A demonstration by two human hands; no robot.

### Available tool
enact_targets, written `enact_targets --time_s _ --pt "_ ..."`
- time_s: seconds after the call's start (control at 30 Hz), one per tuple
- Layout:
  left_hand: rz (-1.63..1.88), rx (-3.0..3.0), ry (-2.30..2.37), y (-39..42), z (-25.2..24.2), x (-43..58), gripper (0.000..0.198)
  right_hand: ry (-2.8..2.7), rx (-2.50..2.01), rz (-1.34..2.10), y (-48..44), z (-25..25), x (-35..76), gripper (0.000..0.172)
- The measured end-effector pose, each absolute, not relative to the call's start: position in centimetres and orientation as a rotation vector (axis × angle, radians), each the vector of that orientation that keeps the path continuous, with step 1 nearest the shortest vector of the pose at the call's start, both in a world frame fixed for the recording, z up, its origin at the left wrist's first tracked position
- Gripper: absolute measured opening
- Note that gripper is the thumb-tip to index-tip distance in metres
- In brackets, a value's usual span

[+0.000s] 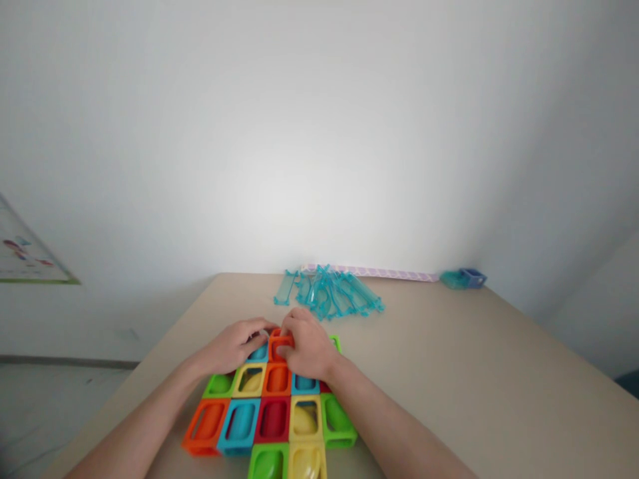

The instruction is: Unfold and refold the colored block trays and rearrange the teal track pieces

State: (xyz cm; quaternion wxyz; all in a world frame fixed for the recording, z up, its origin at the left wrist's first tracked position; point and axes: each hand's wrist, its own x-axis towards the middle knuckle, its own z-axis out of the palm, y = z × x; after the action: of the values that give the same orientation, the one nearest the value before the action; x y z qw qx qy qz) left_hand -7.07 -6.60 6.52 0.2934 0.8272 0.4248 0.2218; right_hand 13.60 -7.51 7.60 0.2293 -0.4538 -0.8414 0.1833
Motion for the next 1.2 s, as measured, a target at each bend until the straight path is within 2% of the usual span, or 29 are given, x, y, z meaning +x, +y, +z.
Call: enact_targets --time_s 0.1,0.23,0.33,0.47,0.5,0.6,0.7,0.87,1.03,1.2 --pt "0.579 2.155 1.104 -6.8 6.8 -7.3 0.035 -2.218 -1.106 0.576 -7.7 7.7 13.7 0.013" --pt "0.612 2.101 0.960 -7.2 7.2 -7.5 0.044 -2.137 -1.024 0.658 -7.9 7.9 13.8 0.011" --pt "0.646 2.108 1.021 -7.3 7.2 -7.2 0.038 -2.135 -0.934 0.641 -8.1 8.0 13.9 0.009" --pt "0.706 2.045 1.042 -7.3 6.8 -6.8 0.030 -2.035 -1.010 0.478 -8.3 8.1 13.8 0.036" --pt "0.756 2.000 1.045 -7.2 6.7 -6.8 0.030 -1.998 -1.085 0.408 -8.4 8.1 13.7 0.034" --pt "0.972 1.862 1.091 -6.9 6.1 -6.8 0.030 -2.044 -1.279 0.287 -8.5 8.0 13.6 0.003" --pt "1.043 1.800 1.115 -6.7 5.7 -6.8 0.029 -2.348 -1.255 0.387 -8.7 8.0 13.6 0.024" --pt "0.952 1.869 1.127 -6.9 6.0 -6.7 0.030 -2.626 -1.030 0.382 -8.6 8.6 13.9 0.018" --pt "0.971 1.849 1.165 -6.9 6.0 -6.7 0.029 -2.643 -0.986 0.394 -8.3 8.4 14.0 0.025" --pt "1.031 1.810 1.178 -6.5 5.4 -6.8 0.030 -2.557 -0.881 0.426 -8.1 8.2 14.0 0.025"
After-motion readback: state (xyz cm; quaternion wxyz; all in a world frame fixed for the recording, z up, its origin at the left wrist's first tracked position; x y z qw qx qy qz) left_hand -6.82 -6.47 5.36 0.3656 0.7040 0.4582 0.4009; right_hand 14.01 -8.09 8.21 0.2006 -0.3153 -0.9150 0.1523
